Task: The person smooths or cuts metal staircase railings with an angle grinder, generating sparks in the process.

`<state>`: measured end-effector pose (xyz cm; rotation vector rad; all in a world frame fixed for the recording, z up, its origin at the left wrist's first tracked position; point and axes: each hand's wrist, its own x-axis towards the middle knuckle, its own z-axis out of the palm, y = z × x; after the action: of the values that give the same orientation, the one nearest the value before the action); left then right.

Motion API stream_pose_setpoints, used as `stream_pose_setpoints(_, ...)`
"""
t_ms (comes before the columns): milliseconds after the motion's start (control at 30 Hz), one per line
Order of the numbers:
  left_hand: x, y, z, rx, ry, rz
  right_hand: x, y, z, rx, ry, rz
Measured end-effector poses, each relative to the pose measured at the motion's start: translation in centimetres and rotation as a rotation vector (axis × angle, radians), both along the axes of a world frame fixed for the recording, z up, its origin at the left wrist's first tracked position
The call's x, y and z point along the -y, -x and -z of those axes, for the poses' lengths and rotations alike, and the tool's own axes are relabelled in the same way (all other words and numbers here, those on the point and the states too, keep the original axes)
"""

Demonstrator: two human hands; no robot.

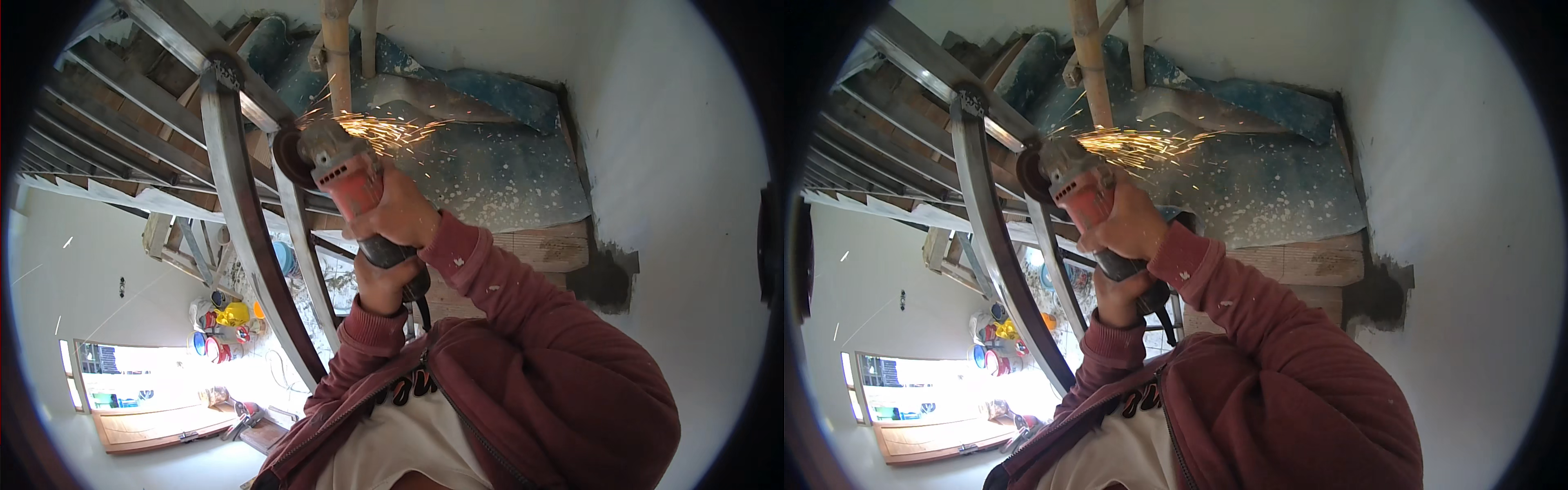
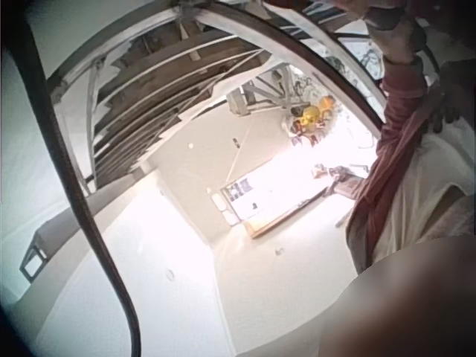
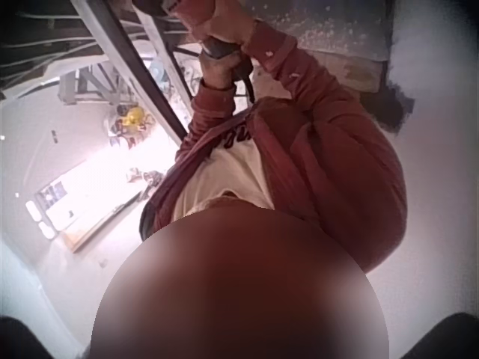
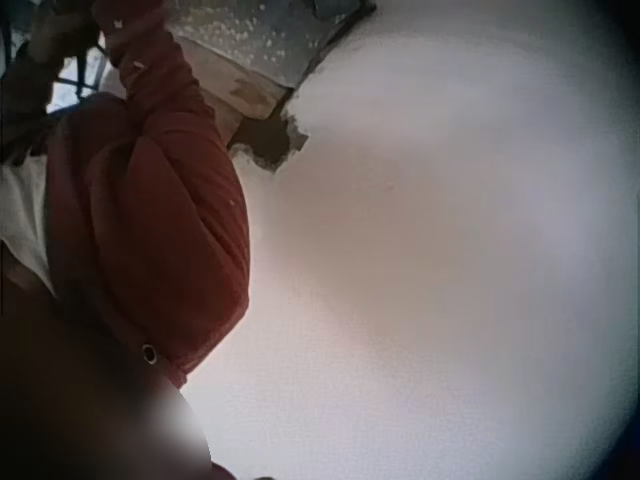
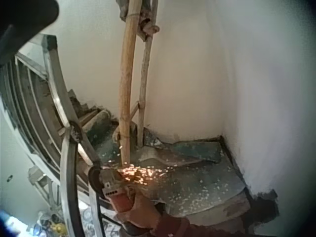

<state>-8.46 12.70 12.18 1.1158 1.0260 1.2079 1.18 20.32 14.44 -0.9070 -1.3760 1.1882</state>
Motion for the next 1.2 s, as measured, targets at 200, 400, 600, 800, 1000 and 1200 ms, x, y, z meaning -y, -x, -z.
stream_pose_setpoints(200,0.1,0.5,-0.4,0.003,0.037,-0.007,0.5,-0.2,-1.6,-0.004,-0.009,-0.029)
stream_pose_setpoints(400,1.3,-0.5,0.0,-0.055,0.044,-0.01,0.7,-0.6,0.5,-0.003,-0.005,-0.037)
stream_pose_setpoints(600,2.9,-1.7,2.4,-0.084,0.012,0.027,3.1,-2.1,4.3,-0.087,0.04,0.024)
stream_pose_setpoints(800,4.8,-3.6,6.1,-0.157,0.152,0.088,6.3,-5.3,6.8,-0.091,0.161,0.135)
stream_pose_setpoints(1000,6.3,-5.3,6.5,-0.2,0.225,0.122,8.1,-8.0,7.0,-0.071,0.279,0.115)
stream_pose_setpoints(1200,6.0,-5.5,5.7,-0.123,0.175,0.091,6.9,-7.0,6.5,-0.106,0.12,0.103)
